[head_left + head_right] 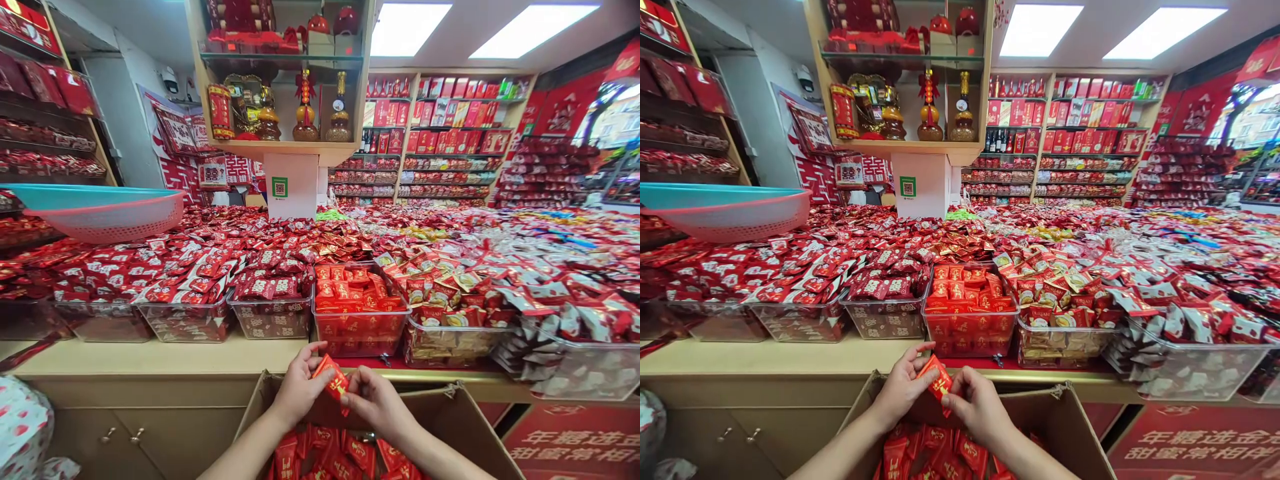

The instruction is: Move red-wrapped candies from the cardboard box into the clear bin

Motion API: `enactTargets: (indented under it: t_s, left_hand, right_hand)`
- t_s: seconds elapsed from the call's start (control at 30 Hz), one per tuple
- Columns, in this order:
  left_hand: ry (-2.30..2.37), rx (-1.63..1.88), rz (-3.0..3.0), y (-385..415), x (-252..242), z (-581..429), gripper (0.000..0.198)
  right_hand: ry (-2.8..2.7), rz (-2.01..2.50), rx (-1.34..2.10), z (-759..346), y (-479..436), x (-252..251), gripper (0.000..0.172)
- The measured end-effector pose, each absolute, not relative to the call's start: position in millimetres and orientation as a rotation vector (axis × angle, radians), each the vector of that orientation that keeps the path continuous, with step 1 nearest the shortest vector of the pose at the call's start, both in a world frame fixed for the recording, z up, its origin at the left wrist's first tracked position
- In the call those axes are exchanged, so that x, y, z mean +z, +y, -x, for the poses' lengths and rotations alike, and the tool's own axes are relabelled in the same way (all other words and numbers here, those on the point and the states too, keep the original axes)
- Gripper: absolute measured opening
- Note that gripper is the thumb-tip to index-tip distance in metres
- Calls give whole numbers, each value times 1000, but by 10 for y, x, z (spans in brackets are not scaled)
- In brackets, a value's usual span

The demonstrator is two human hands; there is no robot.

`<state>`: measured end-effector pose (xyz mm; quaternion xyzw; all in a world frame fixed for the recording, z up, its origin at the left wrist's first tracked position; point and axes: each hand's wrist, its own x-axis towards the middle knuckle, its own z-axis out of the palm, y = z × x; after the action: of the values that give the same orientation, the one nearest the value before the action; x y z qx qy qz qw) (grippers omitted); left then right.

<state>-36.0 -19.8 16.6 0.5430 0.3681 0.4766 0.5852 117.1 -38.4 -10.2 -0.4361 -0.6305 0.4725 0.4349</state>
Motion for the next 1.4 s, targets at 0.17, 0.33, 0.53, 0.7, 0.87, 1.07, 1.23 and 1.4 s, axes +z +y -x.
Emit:
enactTargets:
  t_s: [0.17, 0.33, 0.53, 0.7, 0.87, 1.07, 1.23, 1.4]
  left_hand:
    - [829, 1105, -1168, -151, 148, 378, 52]
    - [798, 1091, -1180, -164, 151, 370, 46]
    - [931, 999, -1203, -137, 90, 371, 53]
    - [964, 952, -1114, -141, 130, 374, 43]
    - [1001, 939, -1123, -81, 128, 450, 40]
    - [969, 911, -1273, -23, -13, 481, 35]
    - [971, 903, -1286, -23, -17, 486, 32]
    - [949, 890, -1281, -22, -12, 498, 30]
  right_hand:
    - [-1350, 941, 1401, -1189, -353, -92, 32]
    - [-1312, 969, 1379, -1224, -355, -115, 32]
    - [-1994, 973, 685, -1258, -454, 18, 36]
    - [-2351, 809, 62, -1296, -486, 80, 44]
    - [-2117, 868, -142, -1525, -385, 548, 35]
    - [-1927, 1195, -163, -1810, 164, 1346, 17]
    - [-2198, 1337, -236, -1824, 557, 1449, 12]
    - [-2387, 1447, -316, -1771, 736, 1397, 11]
